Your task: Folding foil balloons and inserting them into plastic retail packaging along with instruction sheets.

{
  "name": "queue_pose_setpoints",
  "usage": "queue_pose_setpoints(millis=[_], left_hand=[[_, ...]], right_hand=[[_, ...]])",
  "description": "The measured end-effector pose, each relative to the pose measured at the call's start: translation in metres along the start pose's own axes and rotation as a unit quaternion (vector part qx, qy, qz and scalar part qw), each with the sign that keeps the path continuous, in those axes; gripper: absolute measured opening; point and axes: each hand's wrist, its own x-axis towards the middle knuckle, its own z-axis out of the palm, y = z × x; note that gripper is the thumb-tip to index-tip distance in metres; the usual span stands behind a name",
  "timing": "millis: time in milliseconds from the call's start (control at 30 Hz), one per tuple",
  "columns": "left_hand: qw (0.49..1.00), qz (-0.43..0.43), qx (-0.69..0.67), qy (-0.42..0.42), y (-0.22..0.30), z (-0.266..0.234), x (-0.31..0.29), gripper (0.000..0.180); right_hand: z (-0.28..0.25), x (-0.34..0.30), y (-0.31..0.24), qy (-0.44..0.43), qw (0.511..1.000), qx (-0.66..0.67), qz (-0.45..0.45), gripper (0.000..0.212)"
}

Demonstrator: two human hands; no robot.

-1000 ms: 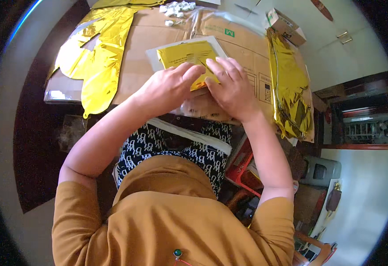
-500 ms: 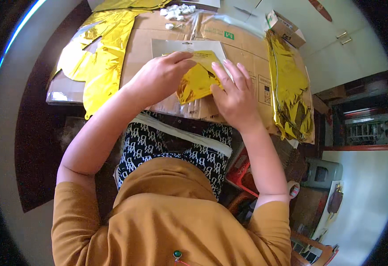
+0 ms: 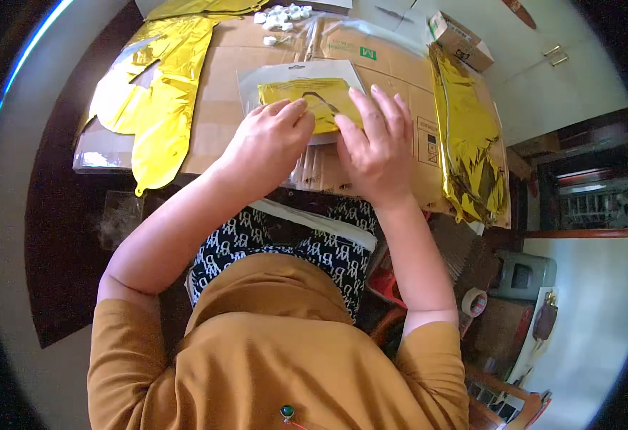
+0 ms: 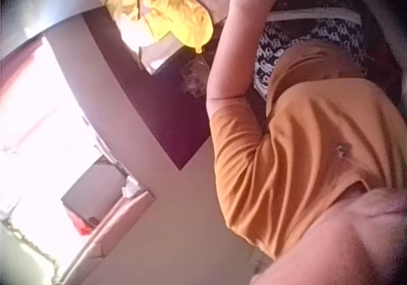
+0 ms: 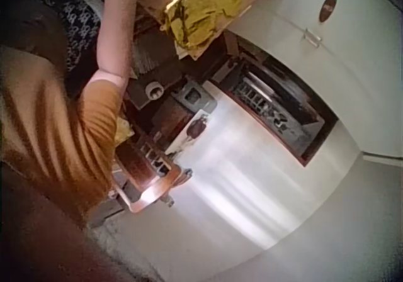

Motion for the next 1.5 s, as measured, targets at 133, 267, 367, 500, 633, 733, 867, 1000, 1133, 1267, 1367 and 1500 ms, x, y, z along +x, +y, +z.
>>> queue_pose_setpoints(millis=[133,267,367,500,633,733,867,1000,1133,1267,1367,1500], left_hand=[[0.996,0.005,-0.01,0.092,-0.009,0.002,0.007,0.027],[0.993,0.0,-0.031,0.116,-0.021,0.0,0.013,0.039],[0.991,-0.011,-0.066,0.114,-0.027,0.001,0.018,0.038],[0.992,-0.044,-0.074,0.093,-0.032,0.005,0.018,0.036],[0.993,-0.045,-0.043,0.101,-0.037,0.01,0.022,0.035],[0.991,-0.008,-0.034,0.126,-0.038,0.013,0.023,0.03],[0.991,-0.028,-0.067,0.113,-0.035,0.01,0.024,0.032],[0.992,-0.039,-0.062,0.099,-0.037,0.007,0.024,0.038],[0.993,-0.027,-0.062,0.098,-0.038,0.007,0.025,0.038],[0.992,-0.013,-0.066,0.105,-0.037,0.008,0.027,0.035],[0.991,-0.005,-0.066,0.12,-0.038,0.009,0.029,0.028],[0.991,-0.017,-0.065,0.117,-0.037,0.007,0.034,0.028]], right_hand=[[-0.008,-0.002,-0.01,0.055,0.997,0.021,0.048,0.02],[-0.004,-0.006,-0.013,0.013,0.997,0.072,0.033,0.022],[0.008,0.003,-0.018,-0.043,0.993,0.084,0.064,0.025],[0.007,0.013,-0.024,-0.233,0.961,0.085,0.123,0.034],[0.019,0.01,-0.024,-0.238,0.961,0.075,0.117,0.034],[0.031,0.01,-0.02,-0.214,0.961,0.103,0.139,0.031],[0.036,0.011,-0.014,-0.195,0.955,0.15,0.167,0.031],[0.043,0.006,-0.012,-0.047,0.979,0.147,0.133,0.026],[0.052,0.004,-0.011,-0.072,0.98,0.127,0.136,0.026],[0.061,0.009,-0.011,-0.179,0.965,0.096,0.168,0.026],[0.064,0.016,-0.009,-0.292,0.94,0.076,0.162,0.025],[0.075,0.009,-0.008,-0.107,0.989,-0.002,0.103,0.023]])
